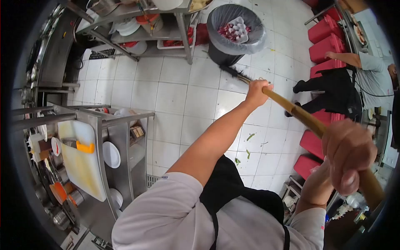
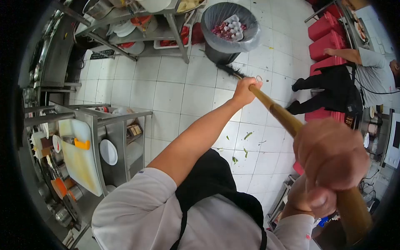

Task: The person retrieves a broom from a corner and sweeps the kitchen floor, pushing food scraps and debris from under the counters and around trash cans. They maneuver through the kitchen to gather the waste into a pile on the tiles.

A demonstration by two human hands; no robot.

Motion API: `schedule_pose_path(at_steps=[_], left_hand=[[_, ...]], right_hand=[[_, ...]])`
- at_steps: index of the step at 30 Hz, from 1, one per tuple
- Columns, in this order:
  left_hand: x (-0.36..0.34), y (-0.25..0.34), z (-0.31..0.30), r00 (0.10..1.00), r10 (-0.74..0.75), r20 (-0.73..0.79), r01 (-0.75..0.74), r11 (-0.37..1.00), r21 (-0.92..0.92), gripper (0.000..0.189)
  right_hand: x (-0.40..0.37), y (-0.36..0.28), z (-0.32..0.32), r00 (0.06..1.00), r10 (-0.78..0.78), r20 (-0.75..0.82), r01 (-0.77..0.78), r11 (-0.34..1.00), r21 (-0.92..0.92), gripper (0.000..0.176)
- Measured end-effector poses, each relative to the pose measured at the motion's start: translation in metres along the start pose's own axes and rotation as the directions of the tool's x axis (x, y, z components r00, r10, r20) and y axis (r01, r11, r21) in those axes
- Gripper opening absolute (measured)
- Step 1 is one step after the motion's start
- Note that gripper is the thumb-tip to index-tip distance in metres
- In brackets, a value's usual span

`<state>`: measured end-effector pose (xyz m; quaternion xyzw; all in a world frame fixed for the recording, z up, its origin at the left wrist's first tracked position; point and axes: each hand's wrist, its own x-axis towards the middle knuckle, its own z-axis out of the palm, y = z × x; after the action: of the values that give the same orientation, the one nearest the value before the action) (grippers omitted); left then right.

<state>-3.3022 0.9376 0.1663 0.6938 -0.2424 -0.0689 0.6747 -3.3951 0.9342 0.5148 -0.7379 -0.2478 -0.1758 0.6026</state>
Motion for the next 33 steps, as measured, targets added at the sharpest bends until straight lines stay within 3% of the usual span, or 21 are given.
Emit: schedule_pose_path(at_steps=[1,3,7,10,12,13,16,17,18,19,20,22,23,25,27,28,29,30,31,32,33], left_hand=[[0.000,0.009,0.004,1.000,0.014,0.021,-0.014,1.000,0.003,0.034],[-0.013,0.032,0.012,0.996,0.045,0.073,-0.045,0.999,0.010,0.035],[-0.060,0.082,0.024,0.993,0.108,-0.037,-0.104,0.991,0.079,0.038],[-0.082,0.099,0.010,0.983,-0.013,0.182,0.007,0.999,0.032,0.041],[-0.070,0.075,0.005,0.901,-0.216,0.375,0.184,0.976,0.120,0.040],[-0.067,0.058,0.008,0.830,-0.318,0.459,0.263,0.948,0.181,0.040],[-0.040,0.004,0.033,0.896,-0.096,0.433,0.074,0.995,0.067,0.035],[-0.024,-0.007,0.041,0.911,-0.063,0.409,0.043,0.997,0.057,0.031],[-0.007,-0.018,0.050,0.916,-0.124,0.382,0.127,0.992,0.018,0.031],[0.013,-0.029,0.055,0.909,-0.135,0.395,0.103,0.989,0.101,0.032],[0.033,-0.043,0.062,0.923,-0.045,0.382,0.018,0.997,0.074,0.032],[0.076,-0.045,0.068,0.897,-0.053,0.439,0.026,0.997,0.068,0.035],[0.093,-0.051,0.077,0.882,0.004,0.472,-0.044,0.996,0.073,0.038],[0.109,-0.047,0.089,0.851,-0.006,0.526,-0.043,0.996,0.081,0.040],[0.107,-0.026,0.093,0.881,0.093,0.464,-0.112,0.994,0.013,0.042],[0.100,-0.013,0.092,0.894,0.138,0.427,-0.143,0.990,-0.020,0.042],[0.094,0.013,0.082,0.870,0.131,0.474,-0.122,0.991,-0.050,0.045],[0.086,0.038,0.067,0.808,0.216,0.548,-0.179,0.976,-0.122,0.046],[0.078,0.056,0.055,0.730,0.306,0.610,-0.229,0.952,-0.203,0.047],[0.068,0.063,0.050,0.662,0.228,0.713,-0.153,0.974,-0.170,0.047],[0.056,0.068,0.045,0.577,0.148,0.803,-0.085,0.989,-0.121,0.048]], right_hand=[[-0.007,-0.006,-0.006,0.995,-0.101,-0.021,0.100,0.995,-0.028,0.032],[-0.017,-0.036,-0.020,0.987,-0.155,-0.037,0.156,0.987,0.031,0.029],[-0.032,-0.098,-0.041,0.946,-0.165,-0.278,0.207,0.970,0.127,0.024],[-0.049,-0.092,-0.072,0.913,-0.014,-0.408,0.102,0.975,0.196,0.026],[-0.065,-0.061,-0.102,0.860,0.137,-0.491,0.005,0.961,0.276,0.027],[-0.046,-0.042,-0.101,0.869,0.130,-0.478,-0.014,0.971,0.239,0.026],[0.009,0.010,-0.088,0.927,0.002,-0.374,0.004,1.000,0.014,0.025],[0.009,0.018,-0.088,0.929,-0.019,-0.370,0.005,0.999,-0.038,0.026],[0.010,0.026,-0.088,0.934,-0.041,-0.355,0.010,0.996,-0.090,0.028],[0.015,0.035,-0.082,0.938,-0.047,-0.342,0.008,0.994,-0.113,0.028],[0.014,0.047,-0.082,0.927,-0.070,-0.370,0.018,0.990,-0.140,0.027],[0.012,0.068,-0.080,0.873,-0.138,-0.468,0.034,0.974,-0.224,0.023],[0.014,0.071,-0.084,0.874,-0.111,-0.473,-0.008,0.970,-0.243,0.020],[0.020,0.067,-0.086,0.863,-0.125,-0.489,-0.042,0.948,-0.317,0.021],[0.020,0.045,-0.077,0.859,-0.105,-0.501,-0.073,0.944,-0.322,0.021],[0.018,0.028,-0.074,0.866,-0.158,-0.475,-0.007,0.945,-0.327,0.021],[0.011,0.006,-0.065,0.814,-0.269,-0.515,0.051,0.917,-0.397,0.022],[0.008,-0.029,-0.060,0.830,-0.237,-0.505,0.037,0.927,-0.374,0.026],[0.008,-0.058,-0.047,0.729,-0.278,-0.626,0.057,0.935,-0.349,0.029],[-0.002,-0.082,-0.045,0.721,-0.279,-0.634,0.108,0.949,-0.295,0.029],[-0.011,-0.103,-0.042,0.775,-0.176,-0.607,-0.029,0.950,-0.312,0.025]])
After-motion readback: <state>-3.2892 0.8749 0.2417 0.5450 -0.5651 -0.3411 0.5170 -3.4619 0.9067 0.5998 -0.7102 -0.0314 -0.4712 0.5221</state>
